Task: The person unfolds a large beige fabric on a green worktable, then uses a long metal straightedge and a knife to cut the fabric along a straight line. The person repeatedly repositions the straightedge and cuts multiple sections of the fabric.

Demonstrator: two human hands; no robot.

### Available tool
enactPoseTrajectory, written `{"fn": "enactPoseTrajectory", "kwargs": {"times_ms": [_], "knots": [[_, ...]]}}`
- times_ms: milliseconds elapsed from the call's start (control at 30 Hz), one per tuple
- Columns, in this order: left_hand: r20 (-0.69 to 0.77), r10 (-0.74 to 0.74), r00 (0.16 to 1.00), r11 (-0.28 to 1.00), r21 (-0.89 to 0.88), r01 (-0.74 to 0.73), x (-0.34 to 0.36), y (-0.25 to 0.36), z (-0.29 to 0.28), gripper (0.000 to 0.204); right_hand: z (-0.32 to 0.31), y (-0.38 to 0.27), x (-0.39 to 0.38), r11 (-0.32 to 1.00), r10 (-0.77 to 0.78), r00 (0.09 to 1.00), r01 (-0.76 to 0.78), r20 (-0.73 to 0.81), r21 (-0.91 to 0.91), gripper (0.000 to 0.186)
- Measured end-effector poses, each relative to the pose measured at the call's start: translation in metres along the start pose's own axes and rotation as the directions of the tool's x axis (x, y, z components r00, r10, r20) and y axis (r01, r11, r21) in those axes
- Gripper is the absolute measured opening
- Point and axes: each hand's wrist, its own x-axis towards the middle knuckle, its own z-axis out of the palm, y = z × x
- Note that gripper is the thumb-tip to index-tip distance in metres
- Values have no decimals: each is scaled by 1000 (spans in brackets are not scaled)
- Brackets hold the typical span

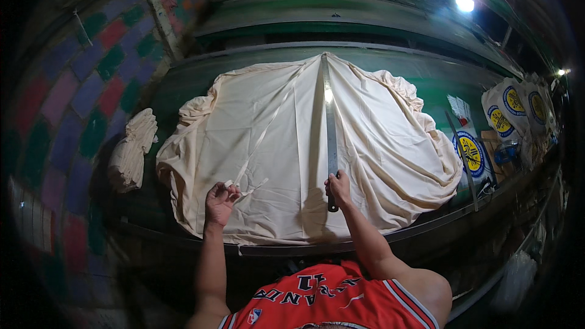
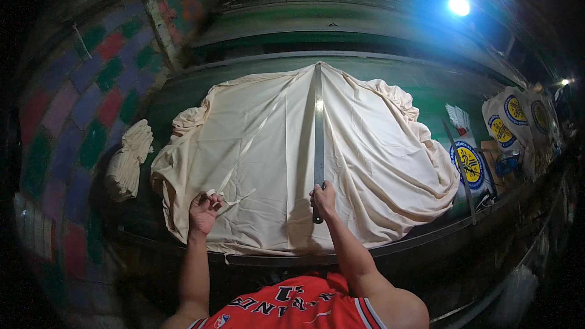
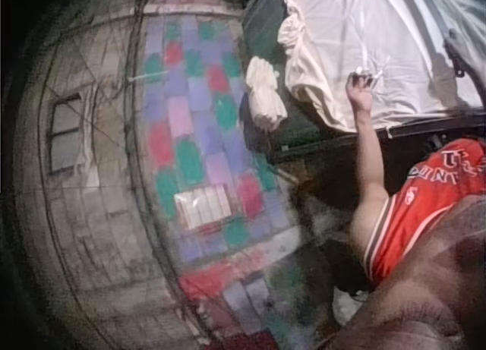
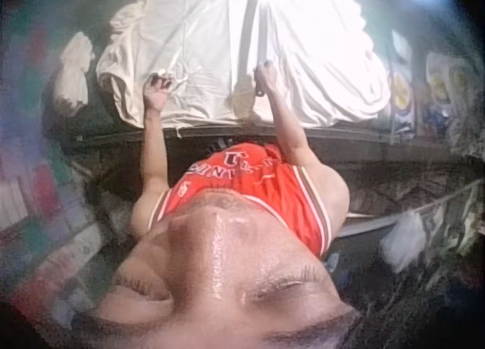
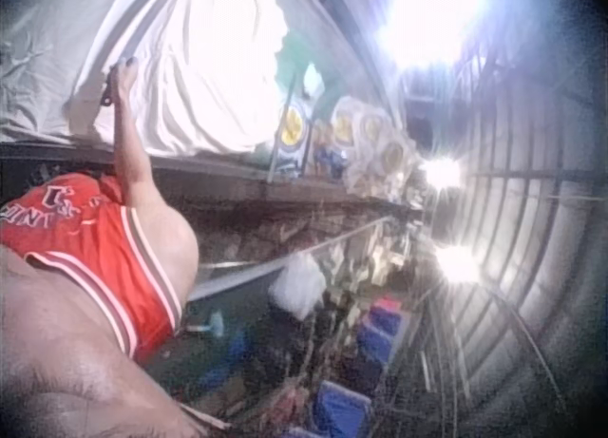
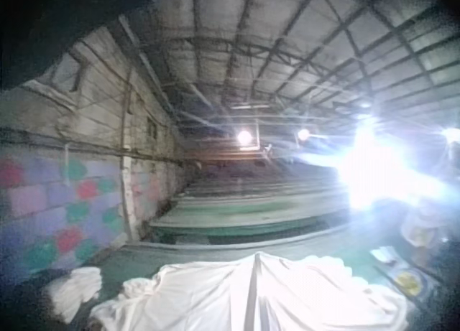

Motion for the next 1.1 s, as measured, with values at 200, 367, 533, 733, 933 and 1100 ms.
{"fn": "enactPoseTrajectory", "kwargs": {"times_ms": [200, 367, 533, 733, 933, 1100], "knots": [[-92, -94, 991, 993, 62, 100, 0, -32, 32, 19, -18, -12, 29, 998, -29, 999, 28, -15, -59, 11], [-98, -147, 984, 982, 101, 157, -3, -57, 49, 31, -36, -20, 31, 996, 52, 999, -52, 0, -73, 9], [-76, -136, 988, 987, 77, 142, -2, -73, 55, 21, -65, -10, -10, 993, 111, 993, -109, 43, -34, 13], [-10, -71, 997, 992, -107, 69, 12, -75, 72, 12, -67, 27, -56, 982, 101, 990, -84, 94, -169, 15], [6, -29, 1000, 999, -39, 29, 30, -62, 99, 16, -36, 11, -33, 993, 31, 988, -14, 151, -113, 11], [-13, 33, 999, 999, 38, -33, 42, -60, 110, 28, -4, -25, 14, 996, 66, 979, -54, 193, -64, 11]]}}
